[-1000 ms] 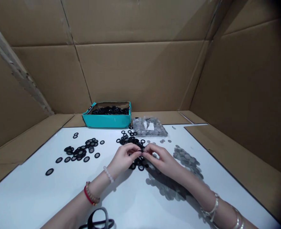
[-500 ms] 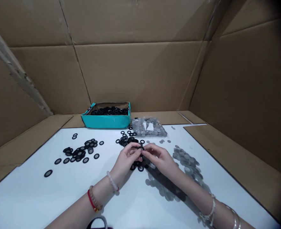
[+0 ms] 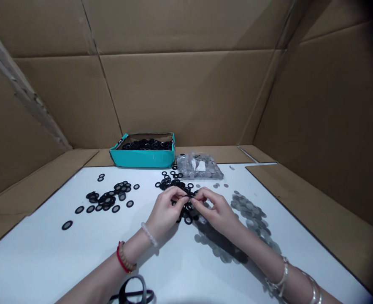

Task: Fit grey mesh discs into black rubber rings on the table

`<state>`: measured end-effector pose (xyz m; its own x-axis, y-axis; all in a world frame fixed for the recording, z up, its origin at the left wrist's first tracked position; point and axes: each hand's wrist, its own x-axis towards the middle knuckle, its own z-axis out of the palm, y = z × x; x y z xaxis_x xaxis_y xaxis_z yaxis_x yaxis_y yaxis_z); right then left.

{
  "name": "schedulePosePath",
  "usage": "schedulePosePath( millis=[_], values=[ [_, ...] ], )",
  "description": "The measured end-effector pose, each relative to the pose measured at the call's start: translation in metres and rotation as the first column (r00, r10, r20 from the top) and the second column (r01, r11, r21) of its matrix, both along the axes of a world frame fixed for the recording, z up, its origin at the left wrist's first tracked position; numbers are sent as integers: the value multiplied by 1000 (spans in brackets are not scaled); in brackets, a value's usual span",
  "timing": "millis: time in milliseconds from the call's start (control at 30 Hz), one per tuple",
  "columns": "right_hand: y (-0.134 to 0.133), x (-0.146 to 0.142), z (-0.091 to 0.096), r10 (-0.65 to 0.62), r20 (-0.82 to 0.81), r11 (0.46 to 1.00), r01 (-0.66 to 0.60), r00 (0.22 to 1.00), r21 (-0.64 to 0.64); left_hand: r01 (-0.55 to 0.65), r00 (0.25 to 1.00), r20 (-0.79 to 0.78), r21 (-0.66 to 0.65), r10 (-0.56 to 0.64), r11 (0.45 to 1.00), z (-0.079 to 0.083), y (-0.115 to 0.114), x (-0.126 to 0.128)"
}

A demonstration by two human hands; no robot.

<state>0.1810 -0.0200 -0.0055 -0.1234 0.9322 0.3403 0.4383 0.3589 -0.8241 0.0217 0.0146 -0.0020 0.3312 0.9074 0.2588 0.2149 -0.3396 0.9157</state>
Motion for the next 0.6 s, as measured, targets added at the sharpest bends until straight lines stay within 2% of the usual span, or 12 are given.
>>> schedulePosePath(
  millis=[133, 233, 300, 400, 500, 600],
  values=[
    [3, 2, 0, 9, 8, 1000, -9, 1000, -8, 39, 995, 93, -198, -21, 979, -1, 2, 1],
    [3, 1, 0, 10, 16, 999, -10, 1000, 36, 93, 991, 117, -295, -61, 951, -2, 3, 1],
    [1, 0, 0, 27, 24, 996, -29, 999, 79, 106, 993, 76, -302, -86, 947, -2, 3, 1],
    [0, -1, -1, 44, 11, 994, -45, 999, 103, 58, 998, -3, -245, -61, 968, -3, 2, -1],
    [2, -1, -2, 37, -68, 999, -36, 997, 17, 66, 998, 31, -229, -61, 971, -3, 1, -1],
    [6, 0, -2, 49, -217, 983, -86, 975, -164, 148, 985, 125, -264, -119, 953, -1, 0, 0]
  ],
)
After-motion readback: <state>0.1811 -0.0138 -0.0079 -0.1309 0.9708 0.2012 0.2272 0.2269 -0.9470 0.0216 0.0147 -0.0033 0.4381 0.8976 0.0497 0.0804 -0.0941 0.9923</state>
